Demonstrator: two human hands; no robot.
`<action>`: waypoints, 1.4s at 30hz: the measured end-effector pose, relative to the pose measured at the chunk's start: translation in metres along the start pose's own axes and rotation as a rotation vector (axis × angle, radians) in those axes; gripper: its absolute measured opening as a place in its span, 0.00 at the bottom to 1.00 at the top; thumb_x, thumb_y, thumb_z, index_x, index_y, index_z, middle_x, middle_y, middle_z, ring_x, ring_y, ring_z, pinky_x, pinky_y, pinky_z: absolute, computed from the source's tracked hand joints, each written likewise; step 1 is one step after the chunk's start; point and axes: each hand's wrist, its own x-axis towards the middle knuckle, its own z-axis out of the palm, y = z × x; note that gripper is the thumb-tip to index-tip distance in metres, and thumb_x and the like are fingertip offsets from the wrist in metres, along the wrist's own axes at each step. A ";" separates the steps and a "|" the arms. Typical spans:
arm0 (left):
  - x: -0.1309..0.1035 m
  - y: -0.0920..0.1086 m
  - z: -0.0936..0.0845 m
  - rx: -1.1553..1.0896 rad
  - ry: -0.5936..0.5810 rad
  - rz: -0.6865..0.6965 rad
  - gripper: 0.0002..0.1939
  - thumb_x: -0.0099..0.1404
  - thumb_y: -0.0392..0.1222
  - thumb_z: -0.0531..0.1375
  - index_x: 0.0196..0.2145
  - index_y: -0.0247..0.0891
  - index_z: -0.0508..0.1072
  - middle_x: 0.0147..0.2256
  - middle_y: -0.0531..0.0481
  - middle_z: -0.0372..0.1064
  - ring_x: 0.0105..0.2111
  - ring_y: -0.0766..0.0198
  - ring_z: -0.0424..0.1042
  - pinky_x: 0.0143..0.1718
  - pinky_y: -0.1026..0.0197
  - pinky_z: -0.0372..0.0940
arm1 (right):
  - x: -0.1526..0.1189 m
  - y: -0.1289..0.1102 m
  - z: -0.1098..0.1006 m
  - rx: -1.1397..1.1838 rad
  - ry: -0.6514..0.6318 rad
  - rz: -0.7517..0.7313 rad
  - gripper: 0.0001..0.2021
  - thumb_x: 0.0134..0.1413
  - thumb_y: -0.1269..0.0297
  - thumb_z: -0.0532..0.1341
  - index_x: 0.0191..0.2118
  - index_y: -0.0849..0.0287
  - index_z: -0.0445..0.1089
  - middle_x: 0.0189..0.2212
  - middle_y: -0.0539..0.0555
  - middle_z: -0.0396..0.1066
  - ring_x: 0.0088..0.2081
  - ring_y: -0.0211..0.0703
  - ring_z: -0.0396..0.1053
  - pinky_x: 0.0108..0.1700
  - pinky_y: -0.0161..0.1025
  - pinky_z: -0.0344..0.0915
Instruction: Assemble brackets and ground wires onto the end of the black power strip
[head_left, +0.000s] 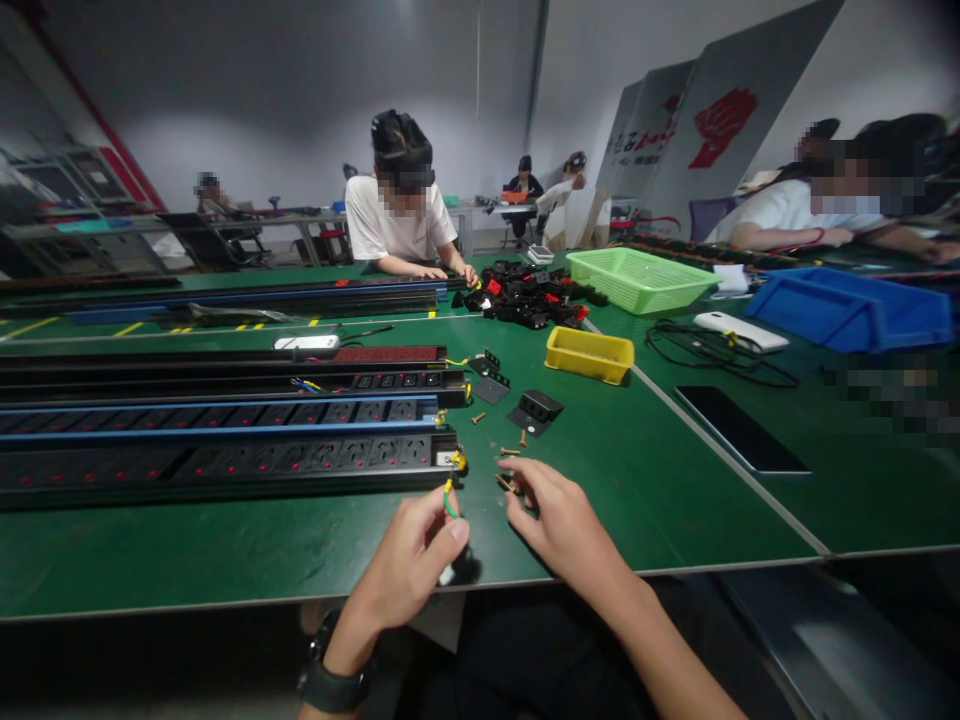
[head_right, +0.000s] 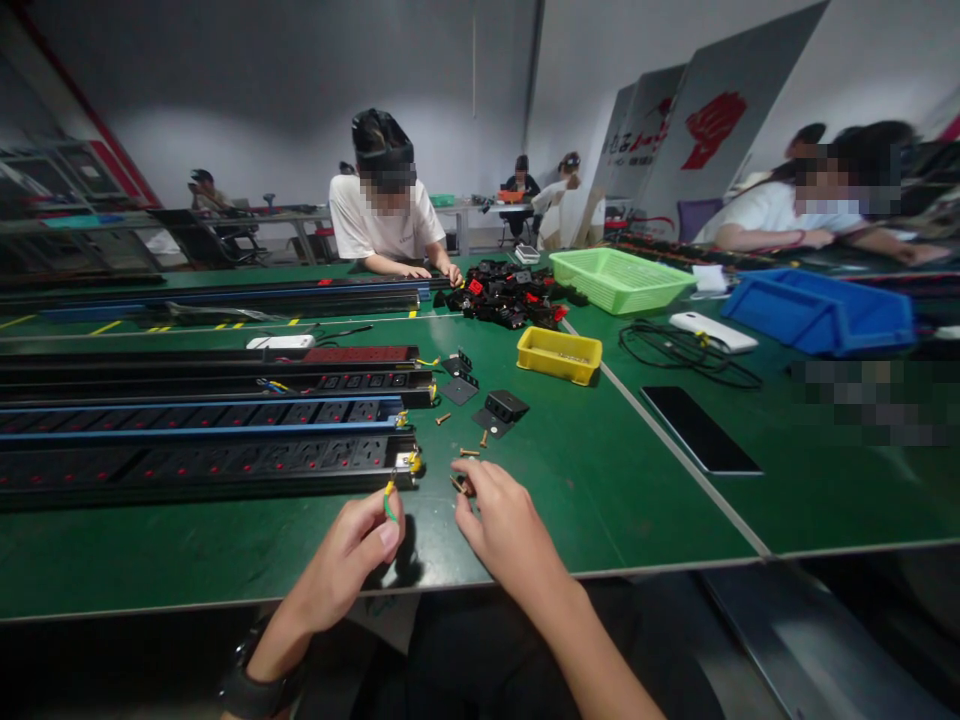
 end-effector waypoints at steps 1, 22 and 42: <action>0.000 0.000 0.000 0.001 0.000 0.000 0.26 0.72 0.64 0.52 0.28 0.39 0.62 0.24 0.55 0.58 0.26 0.66 0.56 0.29 0.61 0.49 | 0.000 0.000 0.000 0.003 -0.005 -0.007 0.14 0.63 0.73 0.57 0.50 0.58 0.74 0.39 0.57 0.76 0.40 0.46 0.74 0.44 0.41 0.71; 0.001 0.005 0.001 -0.008 -0.004 -0.007 0.25 0.72 0.62 0.53 0.28 0.39 0.63 0.23 0.55 0.57 0.25 0.67 0.55 0.27 0.62 0.50 | -0.001 0.002 -0.002 -0.049 0.049 -0.010 0.12 0.62 0.73 0.58 0.42 0.58 0.79 0.35 0.56 0.75 0.39 0.46 0.74 0.42 0.40 0.69; 0.002 0.003 0.001 0.009 0.000 -0.020 0.25 0.72 0.62 0.53 0.28 0.39 0.63 0.25 0.55 0.57 0.26 0.66 0.55 0.28 0.62 0.50 | -0.003 -0.003 -0.006 -0.134 0.064 0.010 0.09 0.60 0.74 0.60 0.39 0.58 0.78 0.34 0.56 0.76 0.39 0.49 0.70 0.42 0.44 0.66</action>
